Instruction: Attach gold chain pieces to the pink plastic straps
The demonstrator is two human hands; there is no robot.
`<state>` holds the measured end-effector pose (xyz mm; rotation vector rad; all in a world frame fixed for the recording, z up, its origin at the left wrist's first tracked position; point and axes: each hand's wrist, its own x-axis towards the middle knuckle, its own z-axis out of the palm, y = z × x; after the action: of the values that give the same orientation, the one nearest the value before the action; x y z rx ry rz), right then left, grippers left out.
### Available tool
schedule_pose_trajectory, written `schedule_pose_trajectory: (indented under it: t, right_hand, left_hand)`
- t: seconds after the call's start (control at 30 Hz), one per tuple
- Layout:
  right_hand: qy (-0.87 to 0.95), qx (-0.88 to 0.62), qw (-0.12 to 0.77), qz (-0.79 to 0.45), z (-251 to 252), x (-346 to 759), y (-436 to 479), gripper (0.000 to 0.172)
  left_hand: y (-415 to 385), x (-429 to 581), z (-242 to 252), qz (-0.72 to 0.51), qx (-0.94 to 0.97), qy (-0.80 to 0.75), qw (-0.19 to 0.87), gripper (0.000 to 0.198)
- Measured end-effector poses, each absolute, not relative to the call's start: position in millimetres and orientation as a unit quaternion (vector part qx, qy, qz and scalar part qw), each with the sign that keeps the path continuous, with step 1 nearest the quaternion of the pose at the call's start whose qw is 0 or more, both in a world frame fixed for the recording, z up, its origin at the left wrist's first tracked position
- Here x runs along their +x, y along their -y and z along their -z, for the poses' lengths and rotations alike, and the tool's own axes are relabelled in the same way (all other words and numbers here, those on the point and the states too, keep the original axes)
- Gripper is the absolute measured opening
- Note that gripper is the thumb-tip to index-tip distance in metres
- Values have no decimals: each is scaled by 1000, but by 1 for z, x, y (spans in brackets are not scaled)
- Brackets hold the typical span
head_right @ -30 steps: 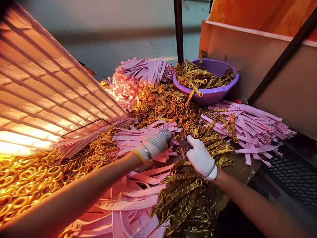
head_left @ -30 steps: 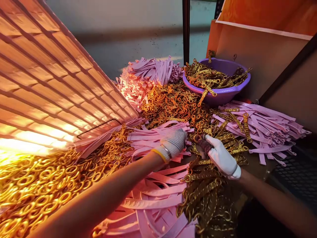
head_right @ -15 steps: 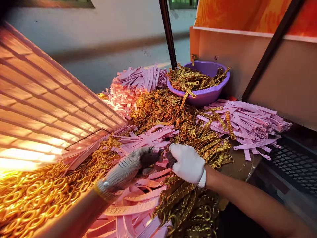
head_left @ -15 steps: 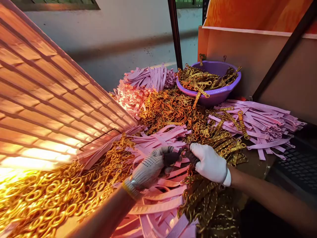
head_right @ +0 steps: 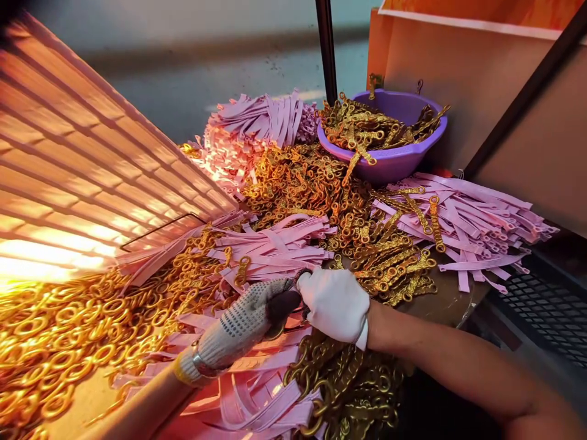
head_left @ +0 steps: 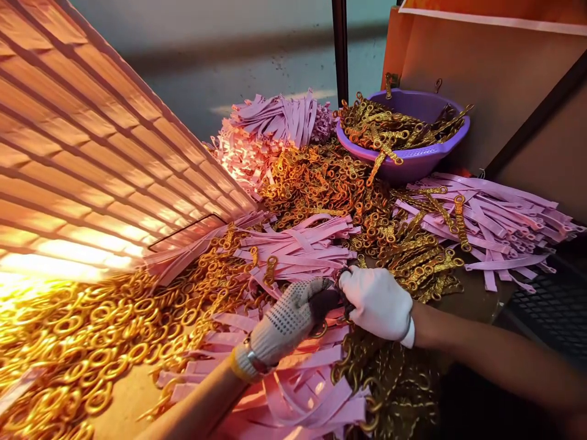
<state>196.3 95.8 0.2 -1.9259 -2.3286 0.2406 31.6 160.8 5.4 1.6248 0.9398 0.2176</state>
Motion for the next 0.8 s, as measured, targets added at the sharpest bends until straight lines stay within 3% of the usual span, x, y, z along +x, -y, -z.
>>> schedule_pose_trajectory:
  t: [0.17, 0.37, 0.6, 0.8]
  right_hand:
    - [734, -660, 68, -143, -5, 199, -98, 21]
    - [762, -619, 42, -187, -20, 205, -95, 33]
    - [739, -643, 8, -203, -7, 203, -91, 25]
    - [829, -548, -11, -114, 3, 196, -89, 22]
  left_hand:
    - [-154, 31, 10, -100, 682, -412, 596, 16]
    - [-150, 23, 26, -115, 489, -412, 760, 34]
    - [-142, 24, 25, -108, 530, -437, 718, 37]
    - [-143, 26, 38, -131, 493, -424, 749, 32]
